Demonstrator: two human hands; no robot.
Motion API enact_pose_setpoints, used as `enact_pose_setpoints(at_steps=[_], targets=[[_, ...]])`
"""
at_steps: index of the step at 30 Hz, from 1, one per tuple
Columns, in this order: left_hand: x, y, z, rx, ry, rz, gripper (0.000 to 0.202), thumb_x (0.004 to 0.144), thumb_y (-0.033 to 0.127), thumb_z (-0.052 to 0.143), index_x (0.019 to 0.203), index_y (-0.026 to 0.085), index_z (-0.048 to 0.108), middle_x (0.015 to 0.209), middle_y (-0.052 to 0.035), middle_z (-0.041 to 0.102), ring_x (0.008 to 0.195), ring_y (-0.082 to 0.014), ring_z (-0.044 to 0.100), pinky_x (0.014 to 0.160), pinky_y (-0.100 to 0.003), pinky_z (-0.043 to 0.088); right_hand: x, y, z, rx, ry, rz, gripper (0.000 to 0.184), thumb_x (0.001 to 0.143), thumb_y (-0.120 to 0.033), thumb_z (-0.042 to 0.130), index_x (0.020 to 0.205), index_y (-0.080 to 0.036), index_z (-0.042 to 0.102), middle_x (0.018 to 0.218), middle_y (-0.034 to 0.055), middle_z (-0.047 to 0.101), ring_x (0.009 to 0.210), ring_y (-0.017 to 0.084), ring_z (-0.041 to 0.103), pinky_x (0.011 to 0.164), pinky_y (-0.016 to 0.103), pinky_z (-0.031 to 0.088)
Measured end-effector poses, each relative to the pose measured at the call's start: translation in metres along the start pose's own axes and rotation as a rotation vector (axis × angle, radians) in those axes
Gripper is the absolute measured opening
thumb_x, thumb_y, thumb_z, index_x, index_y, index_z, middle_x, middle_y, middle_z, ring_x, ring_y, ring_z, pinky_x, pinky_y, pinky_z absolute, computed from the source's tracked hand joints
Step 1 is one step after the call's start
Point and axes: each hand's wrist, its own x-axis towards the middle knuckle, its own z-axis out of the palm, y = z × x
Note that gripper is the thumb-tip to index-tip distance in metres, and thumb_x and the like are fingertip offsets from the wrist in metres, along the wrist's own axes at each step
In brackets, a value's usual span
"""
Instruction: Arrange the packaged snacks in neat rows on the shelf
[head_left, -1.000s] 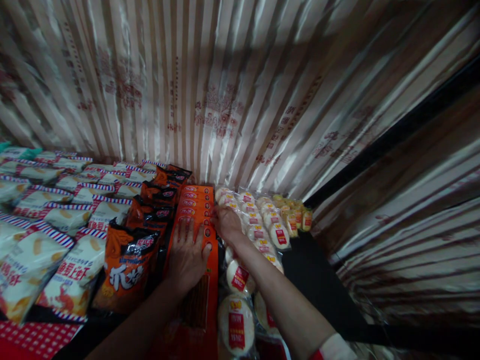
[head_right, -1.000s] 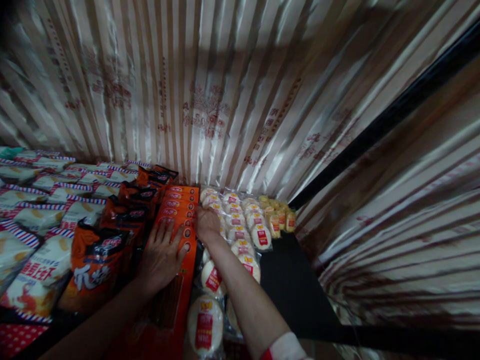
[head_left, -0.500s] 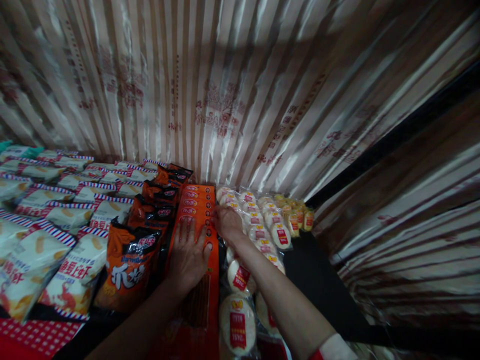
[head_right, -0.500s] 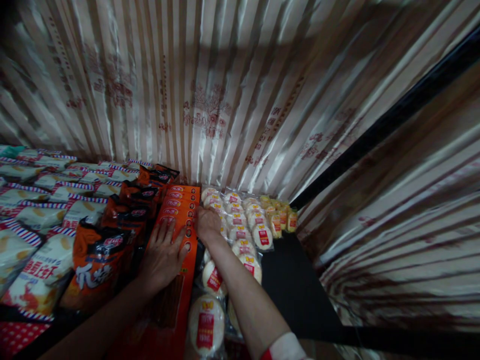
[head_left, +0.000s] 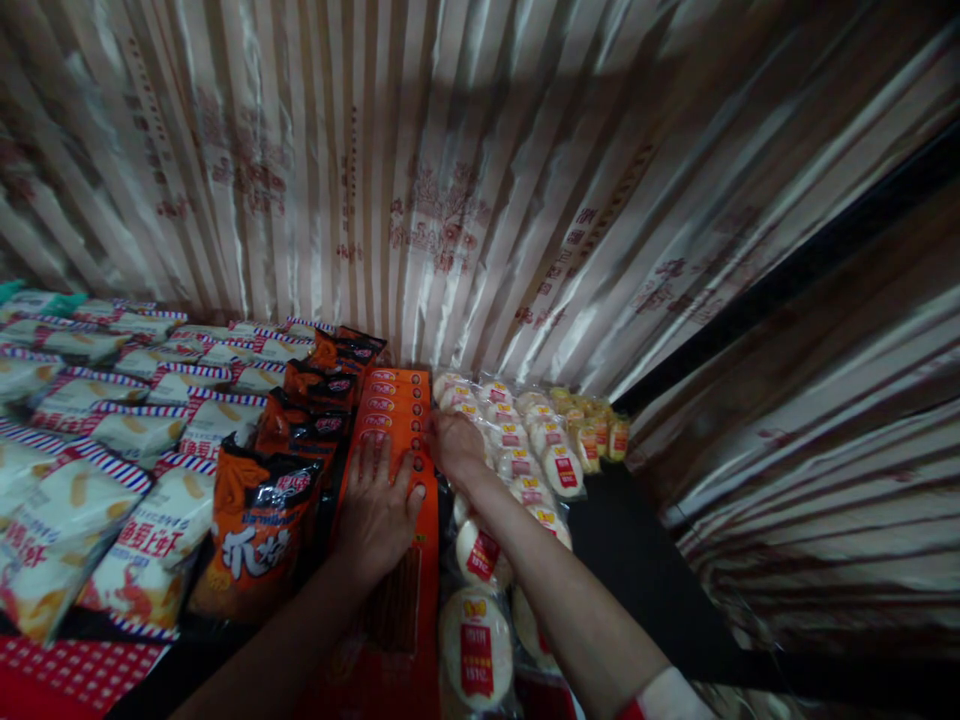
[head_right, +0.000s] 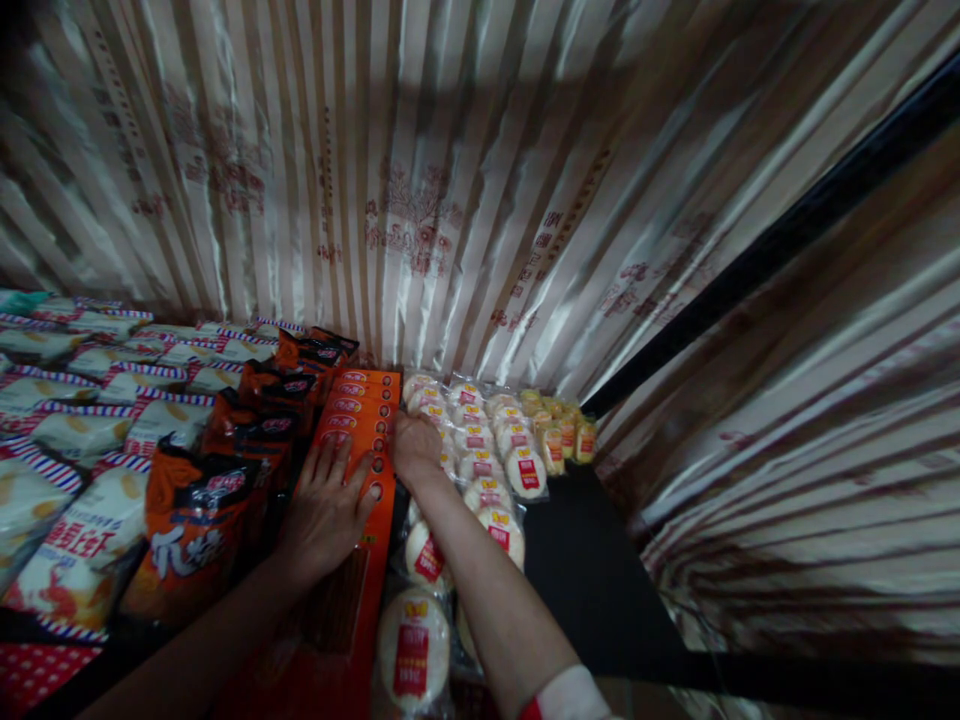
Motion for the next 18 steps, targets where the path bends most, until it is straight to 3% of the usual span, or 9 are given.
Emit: enact_pose_setpoints(at_steps=[7, 14, 18], targets=[[0.0, 0.0, 0.001, 0.002, 0.004, -0.002, 0.042, 0.088, 0.037, 0.044, 0.122, 0.017, 0.06, 0.134, -0.0142, 0.051, 0.13, -0.0329, 0.038, 0.109, -0.054, 0.026, -0.003, 0.001, -0.002, -0.006, -0.006, -0.044, 0.018, 0.086, -0.02, 0.05, 0.097, -0.018, 0.063, 0.098, 0.0096, 0.068, 0.099, 0.02, 0.056, 0.085, 0.028, 0.04], [-0.001, -0.001, 0.002, -0.015, 0.033, 0.006, 0.041, 0.087, 0.036, 0.046, 0.121, 0.017, 0.06, 0.134, -0.0132, 0.051, 0.13, -0.0326, 0.039, 0.109, -0.052, 0.028, -0.014, 0.013, 0.004, 0.076, 0.157, -0.157, 0.027, 0.086, -0.01, 0.043, 0.097, -0.018, 0.066, 0.102, 0.009, 0.065, 0.099, 0.02, 0.053, 0.095, 0.028, 0.034], [-0.001, -0.001, 0.003, -0.006, 0.058, 0.019, 0.041, 0.087, 0.034, 0.046, 0.121, 0.016, 0.06, 0.135, -0.014, 0.05, 0.129, -0.0335, 0.039, 0.108, -0.052, 0.029, -0.021, 0.023, 0.008, 0.182, 0.255, -0.135, 0.033, 0.08, -0.003, 0.042, 0.097, -0.018, 0.067, 0.106, 0.0072, 0.064, 0.101, 0.02, 0.049, 0.09, 0.029, 0.037]])
